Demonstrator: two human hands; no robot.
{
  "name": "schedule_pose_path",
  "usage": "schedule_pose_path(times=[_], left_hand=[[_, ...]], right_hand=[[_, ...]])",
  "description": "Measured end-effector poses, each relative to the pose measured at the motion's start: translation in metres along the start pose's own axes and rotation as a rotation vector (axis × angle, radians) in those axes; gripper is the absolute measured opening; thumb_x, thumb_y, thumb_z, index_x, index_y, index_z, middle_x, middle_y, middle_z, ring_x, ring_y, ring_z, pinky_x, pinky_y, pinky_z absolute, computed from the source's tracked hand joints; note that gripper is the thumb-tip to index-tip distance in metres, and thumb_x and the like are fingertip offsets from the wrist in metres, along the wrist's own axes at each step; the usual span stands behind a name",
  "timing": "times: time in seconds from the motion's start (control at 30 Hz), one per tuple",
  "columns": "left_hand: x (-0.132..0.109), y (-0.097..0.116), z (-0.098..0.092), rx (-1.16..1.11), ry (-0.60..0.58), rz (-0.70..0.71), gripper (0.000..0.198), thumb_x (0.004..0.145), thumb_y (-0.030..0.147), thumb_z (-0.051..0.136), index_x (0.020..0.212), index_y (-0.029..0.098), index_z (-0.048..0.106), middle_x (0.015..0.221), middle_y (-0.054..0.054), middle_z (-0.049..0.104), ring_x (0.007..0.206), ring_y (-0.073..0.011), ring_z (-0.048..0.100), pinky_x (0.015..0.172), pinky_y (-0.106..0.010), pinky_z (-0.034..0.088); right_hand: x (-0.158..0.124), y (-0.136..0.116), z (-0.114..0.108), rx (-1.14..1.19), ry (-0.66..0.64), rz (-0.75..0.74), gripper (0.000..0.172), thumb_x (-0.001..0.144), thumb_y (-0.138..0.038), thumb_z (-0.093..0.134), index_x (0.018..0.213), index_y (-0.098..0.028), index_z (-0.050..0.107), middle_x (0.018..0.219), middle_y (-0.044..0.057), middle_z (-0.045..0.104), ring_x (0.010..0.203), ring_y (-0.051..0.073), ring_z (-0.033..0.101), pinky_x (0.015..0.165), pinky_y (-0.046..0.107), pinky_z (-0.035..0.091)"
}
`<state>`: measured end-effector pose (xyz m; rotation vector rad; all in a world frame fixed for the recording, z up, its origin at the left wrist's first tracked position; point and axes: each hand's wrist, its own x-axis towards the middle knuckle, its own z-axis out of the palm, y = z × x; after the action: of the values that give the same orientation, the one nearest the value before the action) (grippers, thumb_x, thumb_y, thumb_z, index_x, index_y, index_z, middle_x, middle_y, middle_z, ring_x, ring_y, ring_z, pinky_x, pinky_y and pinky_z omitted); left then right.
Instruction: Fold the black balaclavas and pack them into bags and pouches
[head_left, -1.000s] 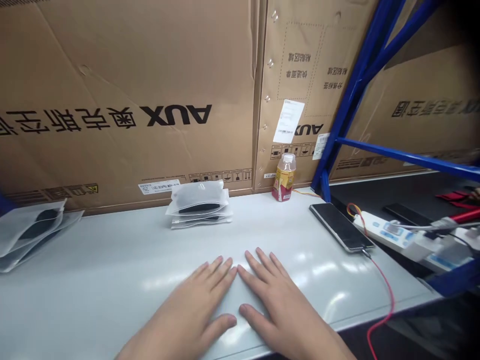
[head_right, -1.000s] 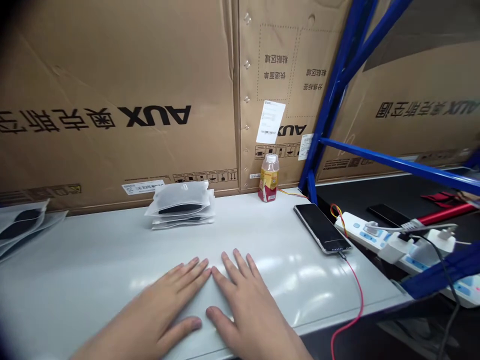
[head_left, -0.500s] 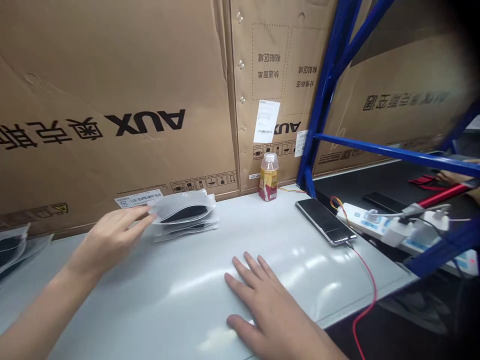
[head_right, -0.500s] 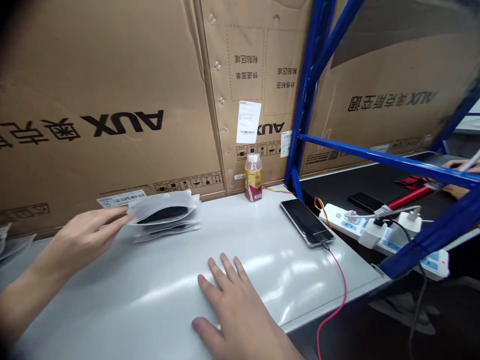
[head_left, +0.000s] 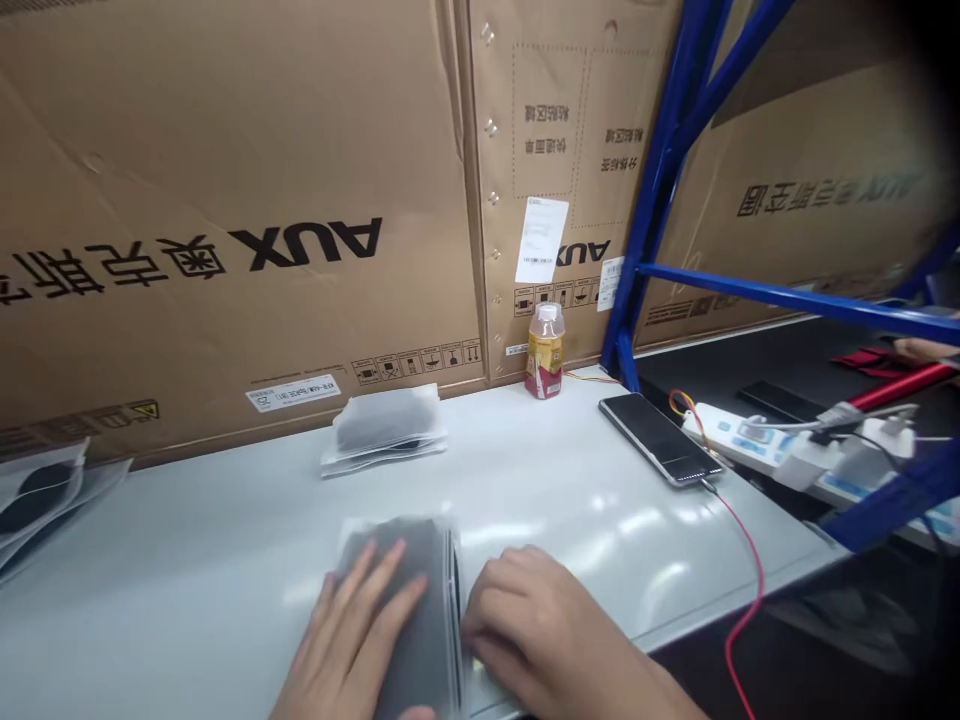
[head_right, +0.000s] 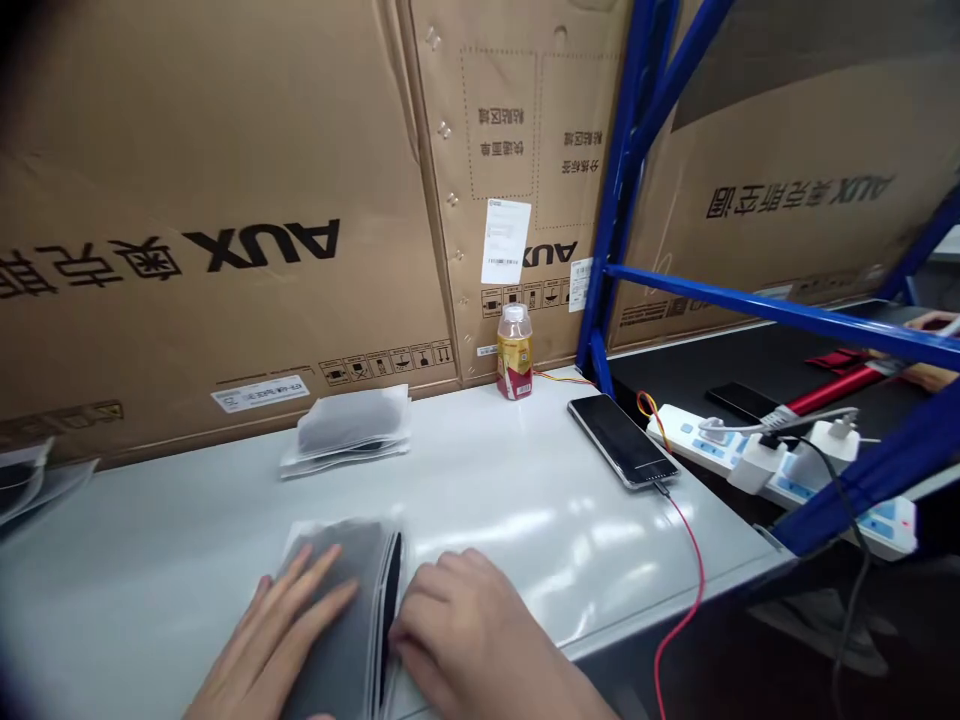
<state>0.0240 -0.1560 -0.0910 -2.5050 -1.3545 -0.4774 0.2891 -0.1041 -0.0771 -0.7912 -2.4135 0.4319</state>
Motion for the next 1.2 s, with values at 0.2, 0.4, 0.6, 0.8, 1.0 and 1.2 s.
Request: schedule_pose_path(times=[0.2,0.4,0.6,0.8,1.0,1.2], left_hand=[[0.009,-0.013,-0.021,-0.011,-0.169,0.025,0.088,0.097,0.063,0.058,0.169,0.034,0.018,0.169,-0.003,0.037,0.152,-0.0359,0.043,0.116,-0.053,0.050],[0.013,-0.013,-0.026,-0.016,-0.148,0.086,0.089,0.095,0.062,0.059,0.169,0.035,0.018,0.167,-0.002,0.041,0.151,-0.0370,0.045,0.113,-0.054,0.053],[0.011,-0.012,-0.022,0.007,-0.156,0.103,0.090,0.095,0.067,0.056,0.169,0.031,0.019,0.167,-0.004,0.040,0.150,-0.0393,0.046,0.111,-0.057,0.054],[0.002,0.003,-0.008,0.043,-0.111,-0.022,0.088,0.098,0.075,0.044,0.169,0.030,0.020,0.168,-0.005,0.040,0.151,-0.0394,0.045,0.105,-0.055,0.058],[-0.007,0.021,-0.003,-0.045,-0.008,-0.187,0.085,0.102,0.071,0.037,0.170,0.034,0.004,0.175,-0.007,0.024,0.156,-0.0396,0.034,0.118,-0.057,0.045],[-0.017,0.016,0.000,0.078,-0.026,-0.223,0.085,0.103,0.073,0.033,0.171,0.027,0.010,0.175,-0.014,0.022,0.156,-0.0393,0.034,0.103,-0.049,0.057]], right_hand=[[0.012,-0.010,0.011,-0.015,-0.074,-0.337,0.024,0.106,-0.036,0.058,0.085,-0.025,0.062,0.084,-0.005,0.068,0.074,0.014,0.057,0.064,0.030,0.035],[0.038,0.018,-0.020,-0.288,-0.085,-0.084,0.021,0.104,-0.018,0.052,0.090,-0.023,0.068,0.089,0.000,0.069,0.075,0.015,0.059,0.069,0.029,0.038],[0.051,0.030,-0.034,-0.400,0.013,0.261,0.025,0.101,-0.008,0.049,0.091,-0.016,0.070,0.094,0.008,0.070,0.082,0.021,0.066,0.074,0.032,0.042],[0.020,-0.013,-0.017,0.007,-0.135,0.474,0.021,0.103,-0.034,0.055,0.089,-0.024,0.066,0.081,0.000,0.074,0.071,0.018,0.067,0.062,0.028,0.037],[0.023,-0.038,-0.004,0.219,-0.158,0.528,0.012,0.090,-0.029,0.066,0.083,-0.022,0.060,0.079,0.001,0.070,0.067,0.017,0.059,0.060,0.027,0.033],[0.032,-0.039,-0.022,0.653,-0.148,0.563,0.017,0.089,-0.022,0.061,0.078,-0.023,0.048,0.073,-0.006,0.053,0.069,0.012,0.048,0.063,0.024,0.036]])
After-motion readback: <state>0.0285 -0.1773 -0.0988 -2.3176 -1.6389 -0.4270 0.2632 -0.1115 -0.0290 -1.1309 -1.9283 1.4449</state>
